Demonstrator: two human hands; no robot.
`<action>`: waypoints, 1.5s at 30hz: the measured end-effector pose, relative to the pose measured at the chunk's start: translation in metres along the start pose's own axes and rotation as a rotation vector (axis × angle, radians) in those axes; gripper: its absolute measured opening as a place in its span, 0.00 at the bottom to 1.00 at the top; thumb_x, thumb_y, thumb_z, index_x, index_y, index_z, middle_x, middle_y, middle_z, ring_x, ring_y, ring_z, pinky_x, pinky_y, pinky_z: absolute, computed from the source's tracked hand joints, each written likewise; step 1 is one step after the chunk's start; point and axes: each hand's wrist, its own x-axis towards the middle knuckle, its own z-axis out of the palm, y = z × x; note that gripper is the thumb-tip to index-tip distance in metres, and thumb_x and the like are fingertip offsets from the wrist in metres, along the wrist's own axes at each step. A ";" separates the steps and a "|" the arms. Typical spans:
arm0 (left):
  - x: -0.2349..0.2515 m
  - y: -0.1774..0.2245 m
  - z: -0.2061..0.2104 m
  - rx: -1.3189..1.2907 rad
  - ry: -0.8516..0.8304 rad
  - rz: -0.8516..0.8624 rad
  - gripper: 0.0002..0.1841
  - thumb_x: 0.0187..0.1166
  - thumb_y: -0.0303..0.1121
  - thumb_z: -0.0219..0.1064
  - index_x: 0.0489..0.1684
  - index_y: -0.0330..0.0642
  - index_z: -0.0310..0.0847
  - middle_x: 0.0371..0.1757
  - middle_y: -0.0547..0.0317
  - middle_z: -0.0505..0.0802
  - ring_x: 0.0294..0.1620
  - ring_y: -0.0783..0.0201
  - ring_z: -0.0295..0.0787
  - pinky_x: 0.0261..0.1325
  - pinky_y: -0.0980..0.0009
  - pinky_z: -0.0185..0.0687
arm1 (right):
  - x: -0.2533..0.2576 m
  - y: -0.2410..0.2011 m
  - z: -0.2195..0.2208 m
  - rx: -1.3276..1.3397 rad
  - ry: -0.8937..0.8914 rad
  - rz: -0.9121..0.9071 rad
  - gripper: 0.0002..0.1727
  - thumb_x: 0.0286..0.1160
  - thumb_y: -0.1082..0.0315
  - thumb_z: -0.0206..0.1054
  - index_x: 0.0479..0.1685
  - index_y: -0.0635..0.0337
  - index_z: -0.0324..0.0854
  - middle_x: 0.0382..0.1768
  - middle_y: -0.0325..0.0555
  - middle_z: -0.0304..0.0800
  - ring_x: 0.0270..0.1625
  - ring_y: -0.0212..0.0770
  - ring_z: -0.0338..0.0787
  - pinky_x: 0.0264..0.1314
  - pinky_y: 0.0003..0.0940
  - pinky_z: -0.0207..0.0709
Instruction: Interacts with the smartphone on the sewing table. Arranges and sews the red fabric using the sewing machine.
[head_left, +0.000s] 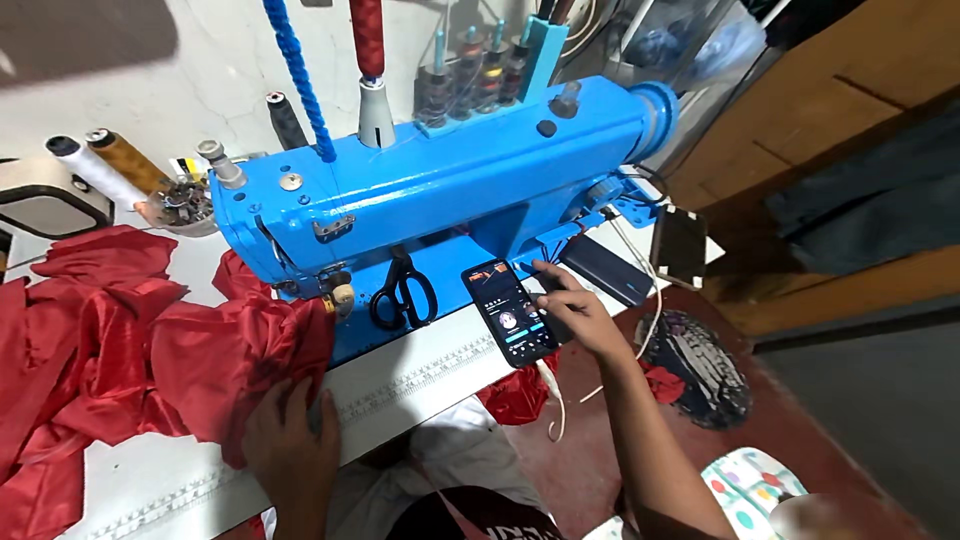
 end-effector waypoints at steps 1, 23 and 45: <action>0.000 0.000 0.000 0.001 0.001 0.002 0.25 0.83 0.47 0.57 0.54 0.33 0.90 0.61 0.27 0.88 0.63 0.27 0.83 0.61 0.36 0.73 | 0.000 0.000 -0.001 -0.001 -0.006 0.000 0.19 0.82 0.61 0.59 0.33 0.61 0.94 0.83 0.56 0.72 0.84 0.44 0.73 0.83 0.40 0.71; 0.000 0.000 0.001 0.012 0.012 0.005 0.25 0.83 0.47 0.56 0.54 0.33 0.90 0.60 0.28 0.89 0.62 0.29 0.84 0.61 0.38 0.72 | 0.001 -0.003 0.003 -0.061 0.019 0.035 0.20 0.83 0.59 0.60 0.30 0.60 0.94 0.80 0.57 0.76 0.86 0.45 0.70 0.85 0.43 0.66; 0.010 0.126 0.046 -0.317 -0.624 0.407 0.45 0.73 0.64 0.67 0.85 0.39 0.70 0.87 0.43 0.73 0.91 0.37 0.59 0.86 0.35 0.53 | 0.018 -0.018 0.019 -0.016 0.122 0.278 0.24 0.94 0.60 0.44 0.76 0.62 0.76 0.63 0.53 0.90 0.67 0.43 0.88 0.73 0.47 0.77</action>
